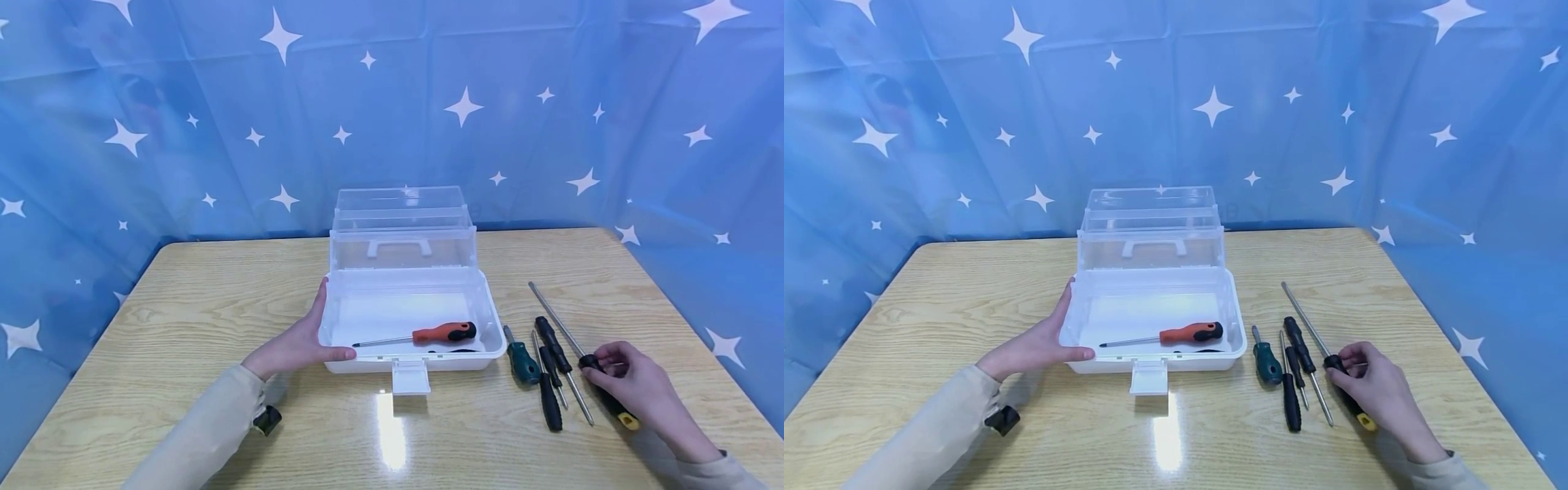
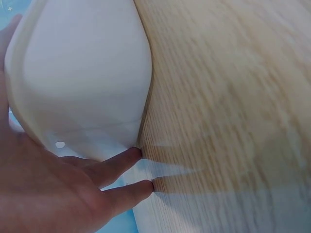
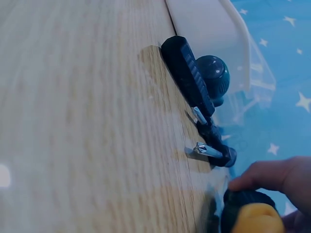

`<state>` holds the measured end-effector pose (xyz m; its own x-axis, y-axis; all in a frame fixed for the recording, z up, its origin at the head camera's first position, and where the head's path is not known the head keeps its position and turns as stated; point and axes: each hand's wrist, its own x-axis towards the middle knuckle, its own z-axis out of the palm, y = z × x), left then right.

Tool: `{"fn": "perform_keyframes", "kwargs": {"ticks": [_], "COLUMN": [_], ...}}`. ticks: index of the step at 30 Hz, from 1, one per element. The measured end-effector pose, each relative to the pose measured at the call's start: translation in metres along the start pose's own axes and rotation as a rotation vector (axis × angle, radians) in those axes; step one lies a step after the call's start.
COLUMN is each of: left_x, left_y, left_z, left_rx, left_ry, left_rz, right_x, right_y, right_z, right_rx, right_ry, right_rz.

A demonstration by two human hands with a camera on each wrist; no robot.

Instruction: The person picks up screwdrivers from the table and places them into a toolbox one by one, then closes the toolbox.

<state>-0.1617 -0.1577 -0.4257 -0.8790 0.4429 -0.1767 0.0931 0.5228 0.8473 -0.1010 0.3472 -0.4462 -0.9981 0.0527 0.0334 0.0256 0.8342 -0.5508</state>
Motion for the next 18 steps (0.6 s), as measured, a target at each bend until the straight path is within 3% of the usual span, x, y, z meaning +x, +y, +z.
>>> {"fn": "perform_keyframes", "kwargs": {"ticks": [8, 18], "left_x": [-0.001, 0.0004], "left_y": [-0.0002, -0.0019], "left_z": [-0.0008, -0.0001], "left_rx": [0.012, 0.0], "left_ry": [-0.001, 0.0], "left_rz": [-0.019, 0.004], "right_x": [0.0008, 0.0042], "right_y": [-0.0002, -0.0042], "right_z": [-0.0002, 0.0052], "right_rx": [0.042, 0.082], "right_ry": [0.079, 0.154], "right_rz": [0.02, 0.017]}}
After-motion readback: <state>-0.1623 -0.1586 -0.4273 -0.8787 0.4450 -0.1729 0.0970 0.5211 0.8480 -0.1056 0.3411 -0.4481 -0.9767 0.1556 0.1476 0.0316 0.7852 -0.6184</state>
